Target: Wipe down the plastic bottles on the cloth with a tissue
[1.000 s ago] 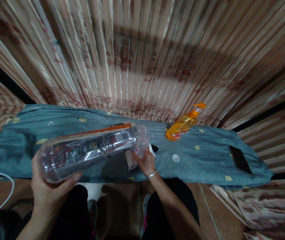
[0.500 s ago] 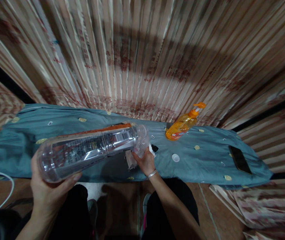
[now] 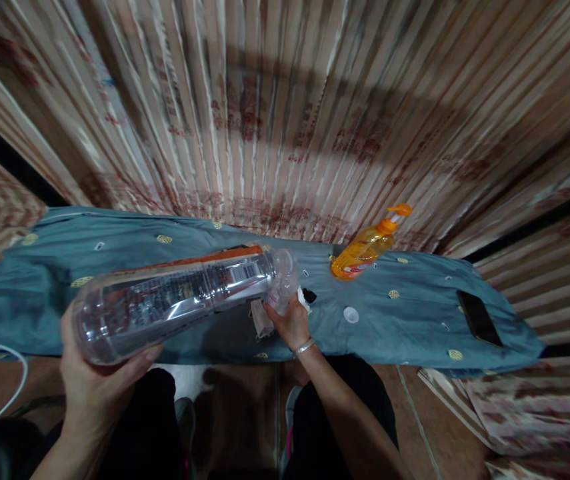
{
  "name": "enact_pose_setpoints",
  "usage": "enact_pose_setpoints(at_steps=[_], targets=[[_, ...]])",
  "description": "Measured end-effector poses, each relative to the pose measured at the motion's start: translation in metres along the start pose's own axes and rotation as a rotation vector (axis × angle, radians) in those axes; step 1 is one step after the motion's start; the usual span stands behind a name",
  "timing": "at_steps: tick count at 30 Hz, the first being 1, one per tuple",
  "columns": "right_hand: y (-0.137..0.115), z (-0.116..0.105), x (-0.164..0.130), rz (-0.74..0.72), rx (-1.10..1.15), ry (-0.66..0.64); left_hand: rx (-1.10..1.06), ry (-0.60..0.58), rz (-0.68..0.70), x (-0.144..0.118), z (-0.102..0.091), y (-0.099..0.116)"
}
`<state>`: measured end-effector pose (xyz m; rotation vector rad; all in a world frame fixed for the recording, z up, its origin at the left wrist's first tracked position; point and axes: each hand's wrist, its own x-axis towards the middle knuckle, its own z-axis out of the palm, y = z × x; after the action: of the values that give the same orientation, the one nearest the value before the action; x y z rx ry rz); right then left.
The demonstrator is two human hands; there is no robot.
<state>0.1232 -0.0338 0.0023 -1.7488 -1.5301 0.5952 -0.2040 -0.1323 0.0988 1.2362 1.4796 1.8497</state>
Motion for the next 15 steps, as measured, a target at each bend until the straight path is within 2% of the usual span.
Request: enact_pose_setpoints(at_steps=[3,9,15], targets=[[0.0014,0.001,-0.0001,0.001,-0.007,-0.001,0.001,0.012,0.011,-0.0005,-0.0002,-0.0009],[0.0035,0.0026,-0.0008,-0.019,0.008,0.005,0.003,-0.047,0.096,0.0011,-0.0062,-0.0086],[-0.0023,0.0017,-0.0012,-0.002,-0.008,0.009,0.01,-0.032,0.07,0.0003,-0.0058,-0.0086]])
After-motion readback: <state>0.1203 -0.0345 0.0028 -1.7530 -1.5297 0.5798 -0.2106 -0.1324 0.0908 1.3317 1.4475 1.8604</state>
